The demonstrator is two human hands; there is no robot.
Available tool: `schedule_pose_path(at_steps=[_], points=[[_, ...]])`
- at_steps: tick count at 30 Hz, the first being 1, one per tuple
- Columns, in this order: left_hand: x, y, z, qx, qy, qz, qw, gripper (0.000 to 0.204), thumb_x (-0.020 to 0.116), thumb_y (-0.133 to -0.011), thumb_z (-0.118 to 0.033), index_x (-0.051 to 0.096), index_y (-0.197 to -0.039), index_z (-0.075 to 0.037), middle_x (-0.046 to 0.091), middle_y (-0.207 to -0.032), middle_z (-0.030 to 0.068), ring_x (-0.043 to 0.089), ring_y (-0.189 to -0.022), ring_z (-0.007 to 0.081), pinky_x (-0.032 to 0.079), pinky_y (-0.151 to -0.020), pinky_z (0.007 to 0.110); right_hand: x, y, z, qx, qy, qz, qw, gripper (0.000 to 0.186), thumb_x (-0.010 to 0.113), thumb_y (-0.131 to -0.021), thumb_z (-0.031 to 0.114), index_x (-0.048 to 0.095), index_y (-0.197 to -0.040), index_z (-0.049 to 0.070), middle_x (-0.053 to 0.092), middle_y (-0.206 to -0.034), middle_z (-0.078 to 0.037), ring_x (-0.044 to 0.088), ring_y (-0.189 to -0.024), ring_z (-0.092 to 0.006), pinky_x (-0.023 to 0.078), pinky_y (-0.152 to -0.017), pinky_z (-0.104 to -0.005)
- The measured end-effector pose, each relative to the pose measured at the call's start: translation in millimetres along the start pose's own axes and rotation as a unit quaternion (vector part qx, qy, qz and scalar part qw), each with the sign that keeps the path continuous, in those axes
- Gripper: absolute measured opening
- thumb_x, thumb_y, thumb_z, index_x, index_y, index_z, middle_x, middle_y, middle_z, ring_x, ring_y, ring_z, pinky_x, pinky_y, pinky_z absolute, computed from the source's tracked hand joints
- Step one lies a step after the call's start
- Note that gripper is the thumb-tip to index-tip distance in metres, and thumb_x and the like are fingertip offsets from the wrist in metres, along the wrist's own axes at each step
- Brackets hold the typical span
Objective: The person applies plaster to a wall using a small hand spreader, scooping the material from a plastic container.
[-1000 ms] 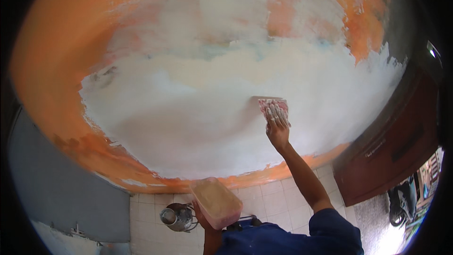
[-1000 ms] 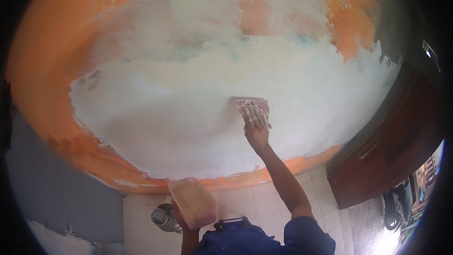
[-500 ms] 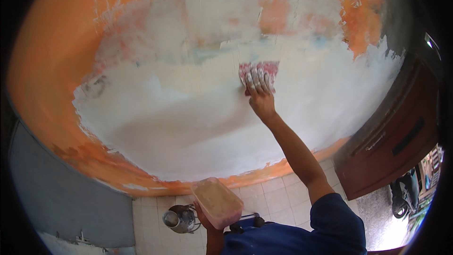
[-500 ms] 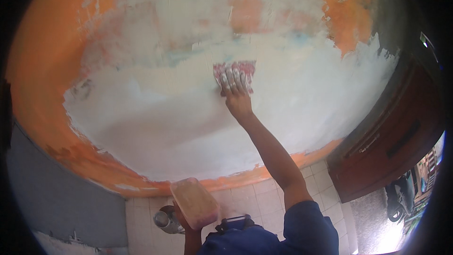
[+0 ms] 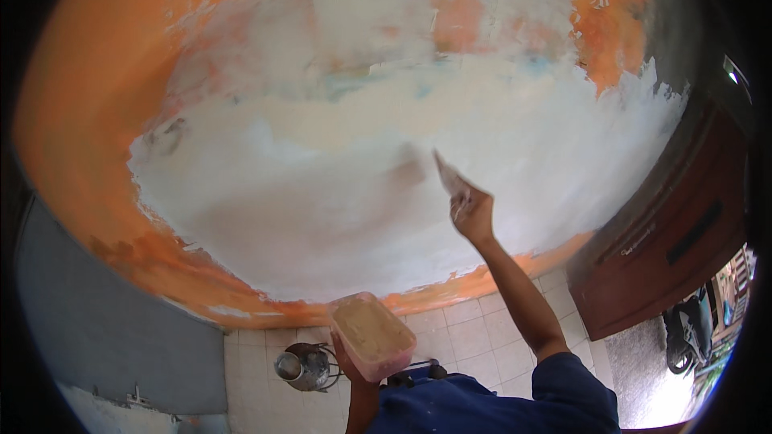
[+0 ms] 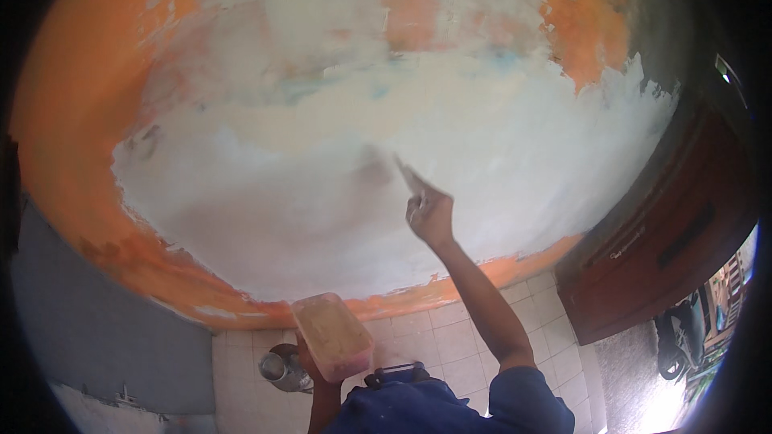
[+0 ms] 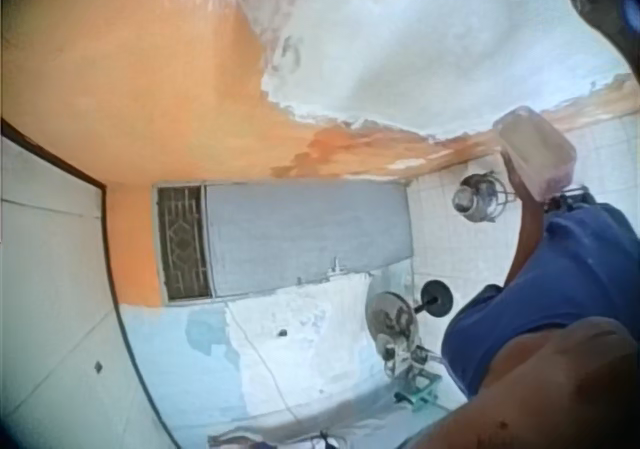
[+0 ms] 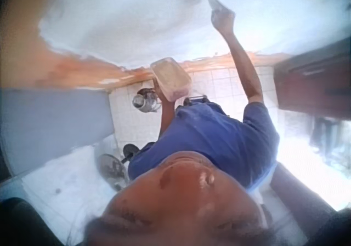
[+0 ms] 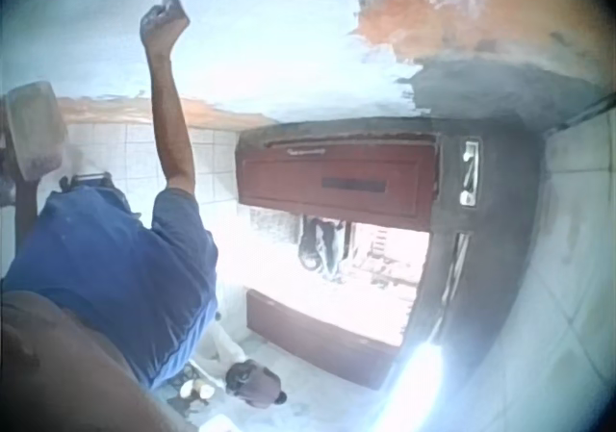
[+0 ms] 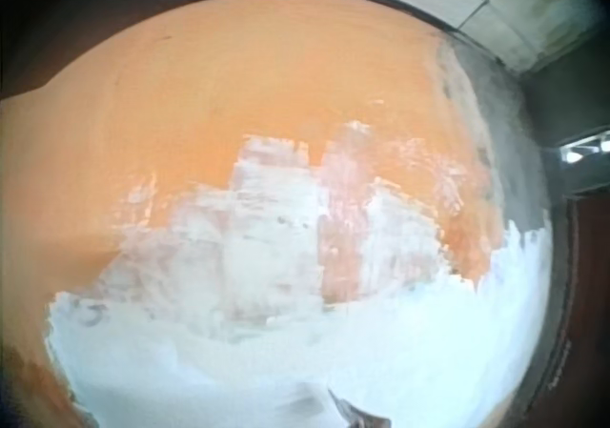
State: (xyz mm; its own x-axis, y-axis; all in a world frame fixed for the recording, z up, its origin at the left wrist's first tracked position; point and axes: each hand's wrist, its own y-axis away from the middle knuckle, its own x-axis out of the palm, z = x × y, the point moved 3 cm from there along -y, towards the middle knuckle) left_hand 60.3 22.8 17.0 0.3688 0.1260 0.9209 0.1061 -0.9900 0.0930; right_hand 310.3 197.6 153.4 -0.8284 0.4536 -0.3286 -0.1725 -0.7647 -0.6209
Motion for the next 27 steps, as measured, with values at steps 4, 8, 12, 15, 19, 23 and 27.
schedule_pose_path(at_steps=[4,8,12,15,19,23,27], points=[[14,3,-5,-0.02,0.009,0.03,0.999,0.051,0.032,-0.098,-0.048,0.042,-0.134,-0.013,0.05,-0.127,0.0085,0.052,-0.114,0.0264,0.044,-0.095,0.044,-23,-56,78,-0.244,0.143,-0.111,0.953,0.058,0.048,-0.066,-0.016,0.057,-0.121,-0.001,0.059,-0.121,-0.018,0.062,-0.102,-0.0303,0.051,-0.08,-0.0317],[18,7,-5,-0.036,-0.001,0.038,0.999,0.053,0.032,-0.098,-0.049,0.041,-0.135,-0.013,0.049,-0.129,0.0086,0.051,-0.116,0.0271,0.043,-0.097,0.045,7,-113,90,-0.353,0.272,-0.111,0.888,0.053,0.06,-0.077,0.003,0.049,-0.129,0.003,0.045,-0.137,-0.017,0.041,-0.129,-0.0338,0.036,-0.104,-0.0477],[-17,0,-7,0.002,-0.018,0.005,1.0,0.056,0.033,-0.097,-0.05,0.039,-0.137,-0.011,0.047,-0.133,0.0117,0.049,-0.119,0.0295,0.041,-0.1,0.046,48,-117,95,-0.352,0.286,-0.112,0.884,0.056,0.062,-0.076,0.003,0.048,-0.129,-0.001,0.045,-0.137,-0.02,0.043,-0.127,-0.0355,0.034,-0.106,-0.0457],[-28,-1,-9,0.009,-0.009,-0.007,1.0,0.056,0.032,-0.097,-0.05,0.038,-0.137,-0.011,0.045,-0.135,0.0118,0.047,-0.121,0.0298,0.04,-0.102,0.046,76,-79,54,-0.342,0.283,-0.083,0.892,0.062,0.064,-0.073,0.003,0.044,-0.132,-0.003,0.043,-0.137,-0.023,0.042,-0.128,-0.0376,0.033,-0.106,-0.0464],[-17,6,-10,0.005,0.013,0.011,1.0,0.057,0.031,-0.097,-0.051,0.036,-0.139,-0.013,0.044,-0.137,0.0093,0.045,-0.123,0.0285,0.038,-0.103,0.047,98,-4,-12,-0.249,0.301,0.049,0.919,0.07,0.065,-0.078,0.012,0.036,-0.141,0.005,0.036,-0.144,-0.019,0.033,-0.134,-0.0359,0.027,-0.11,-0.0497],[-32,5,-20,0.021,-0.012,-0.004,1.0,0.058,0.031,-0.097,-0.051,0.035,-0.14,-0.012,0.043,-0.138,0.0097,0.044,-0.124,0.0295,0.037,-0.104,0.047,72,0,6,-0.268,0.244,0.011,0.932,0.068,0.063,-0.072,0.0,0.042,-0.137,0.006,0.045,-0.138,-0.016,0.038,-0.132,-0.0332,0.03,-0.108,-0.0498],[-33,3,-19,-0.017,0.038,-0.005,0.999,0.057,0.031,-0.097,-0.051,0.036,-0.14,-0.012,0.043,-0.137,0.0098,0.045,-0.123,0.03,0.036,-0.103,0.046,23,-78,69,-0.308,0.238,-0.109,0.915,0.07,0.056,-0.067,-0.008,0.042,-0.135,0.003,0.042,-0.14,-0.017,0.035,-0.134,-0.0349,0.031,-0.109,-0.0499]])
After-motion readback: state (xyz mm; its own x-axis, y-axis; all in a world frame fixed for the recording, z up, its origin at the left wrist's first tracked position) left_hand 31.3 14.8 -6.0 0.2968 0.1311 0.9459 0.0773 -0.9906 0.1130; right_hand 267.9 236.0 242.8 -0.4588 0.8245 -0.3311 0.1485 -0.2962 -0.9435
